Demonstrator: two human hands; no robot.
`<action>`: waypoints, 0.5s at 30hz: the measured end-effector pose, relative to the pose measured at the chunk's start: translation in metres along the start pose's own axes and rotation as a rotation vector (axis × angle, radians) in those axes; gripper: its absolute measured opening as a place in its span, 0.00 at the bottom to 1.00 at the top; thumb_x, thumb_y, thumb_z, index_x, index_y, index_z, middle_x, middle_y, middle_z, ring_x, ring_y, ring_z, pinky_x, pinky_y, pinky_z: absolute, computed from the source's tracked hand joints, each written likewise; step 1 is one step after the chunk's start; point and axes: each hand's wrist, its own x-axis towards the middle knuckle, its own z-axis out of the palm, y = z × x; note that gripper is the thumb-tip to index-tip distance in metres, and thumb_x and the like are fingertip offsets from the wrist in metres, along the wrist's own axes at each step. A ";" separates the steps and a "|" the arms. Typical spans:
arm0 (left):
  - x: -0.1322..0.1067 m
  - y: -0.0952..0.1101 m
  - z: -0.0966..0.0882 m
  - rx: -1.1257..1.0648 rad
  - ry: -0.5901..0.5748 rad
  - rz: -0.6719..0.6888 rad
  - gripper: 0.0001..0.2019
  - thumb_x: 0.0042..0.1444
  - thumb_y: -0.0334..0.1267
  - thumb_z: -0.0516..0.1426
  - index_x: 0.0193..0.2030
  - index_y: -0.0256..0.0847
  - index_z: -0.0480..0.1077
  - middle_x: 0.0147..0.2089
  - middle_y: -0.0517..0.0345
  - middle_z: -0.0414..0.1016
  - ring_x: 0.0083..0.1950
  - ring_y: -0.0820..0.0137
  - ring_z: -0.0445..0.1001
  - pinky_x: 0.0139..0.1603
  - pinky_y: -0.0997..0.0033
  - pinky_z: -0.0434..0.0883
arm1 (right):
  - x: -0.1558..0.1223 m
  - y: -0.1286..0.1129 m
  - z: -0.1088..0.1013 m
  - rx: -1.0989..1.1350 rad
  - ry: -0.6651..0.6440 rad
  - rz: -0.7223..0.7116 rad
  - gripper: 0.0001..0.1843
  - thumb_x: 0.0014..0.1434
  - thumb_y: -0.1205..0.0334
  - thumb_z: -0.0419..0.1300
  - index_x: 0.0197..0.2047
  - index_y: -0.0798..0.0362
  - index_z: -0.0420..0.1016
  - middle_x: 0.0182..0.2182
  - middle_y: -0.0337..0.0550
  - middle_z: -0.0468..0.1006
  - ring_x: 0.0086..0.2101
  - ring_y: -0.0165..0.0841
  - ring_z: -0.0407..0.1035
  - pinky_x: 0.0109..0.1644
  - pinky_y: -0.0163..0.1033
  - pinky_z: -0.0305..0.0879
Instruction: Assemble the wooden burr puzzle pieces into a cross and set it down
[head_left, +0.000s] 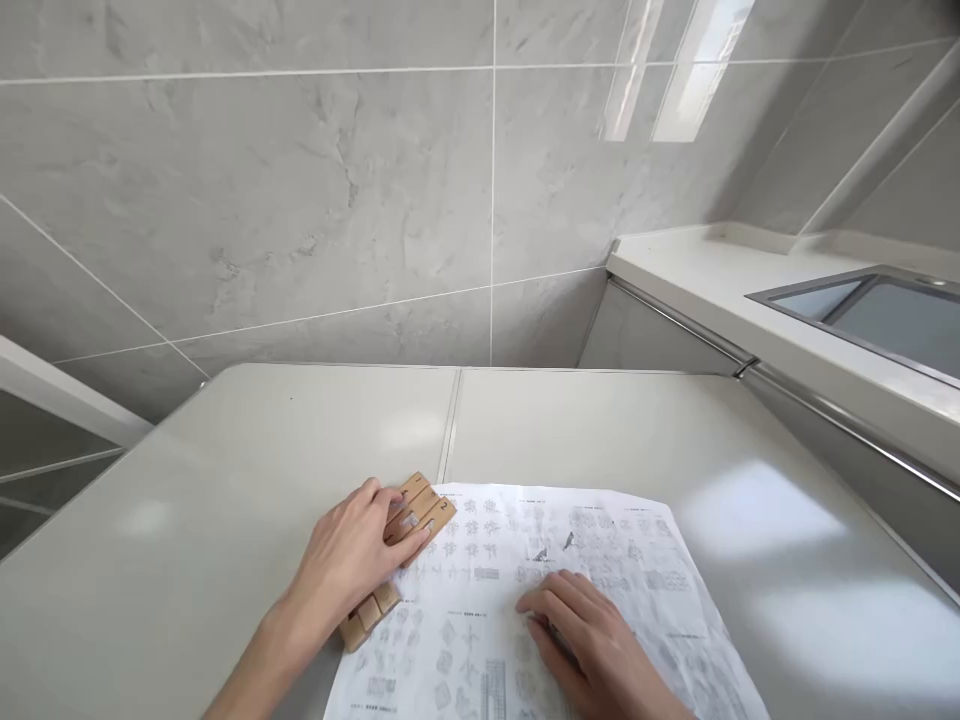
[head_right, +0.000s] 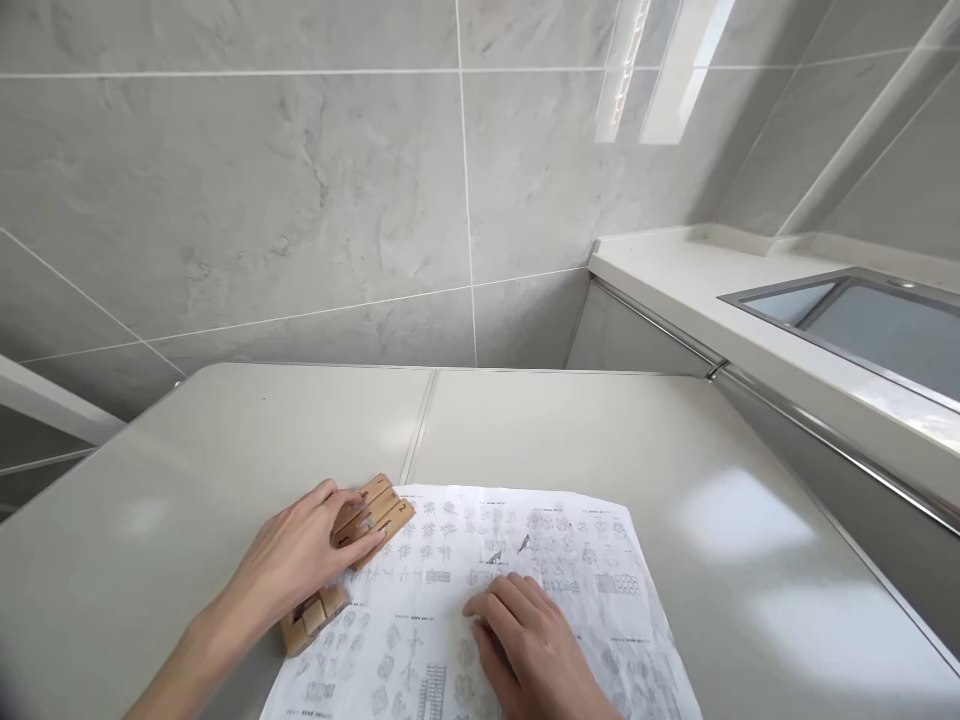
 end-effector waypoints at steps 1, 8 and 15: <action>0.002 0.002 0.001 0.007 -0.001 -0.003 0.23 0.56 0.61 0.63 0.47 0.45 0.81 0.43 0.52 0.81 0.39 0.55 0.82 0.34 0.63 0.67 | 0.000 0.000 -0.001 0.001 0.002 0.002 0.12 0.73 0.74 0.52 0.49 0.47 0.71 0.37 0.43 0.80 0.35 0.40 0.76 0.38 0.46 0.74; 0.010 0.010 -0.003 -0.019 -0.038 0.022 0.17 0.57 0.58 0.61 0.38 0.47 0.80 0.40 0.54 0.81 0.36 0.57 0.81 0.32 0.65 0.65 | 0.001 -0.003 -0.003 0.002 0.003 0.012 0.12 0.73 0.74 0.52 0.49 0.47 0.71 0.38 0.42 0.80 0.36 0.41 0.76 0.39 0.46 0.75; 0.013 0.010 -0.007 0.007 -0.075 0.070 0.15 0.57 0.55 0.61 0.28 0.48 0.75 0.33 0.57 0.78 0.28 0.63 0.76 0.27 0.67 0.63 | 0.001 -0.003 -0.004 0.016 0.005 0.026 0.12 0.73 0.74 0.52 0.48 0.47 0.71 0.39 0.43 0.80 0.36 0.41 0.76 0.40 0.47 0.76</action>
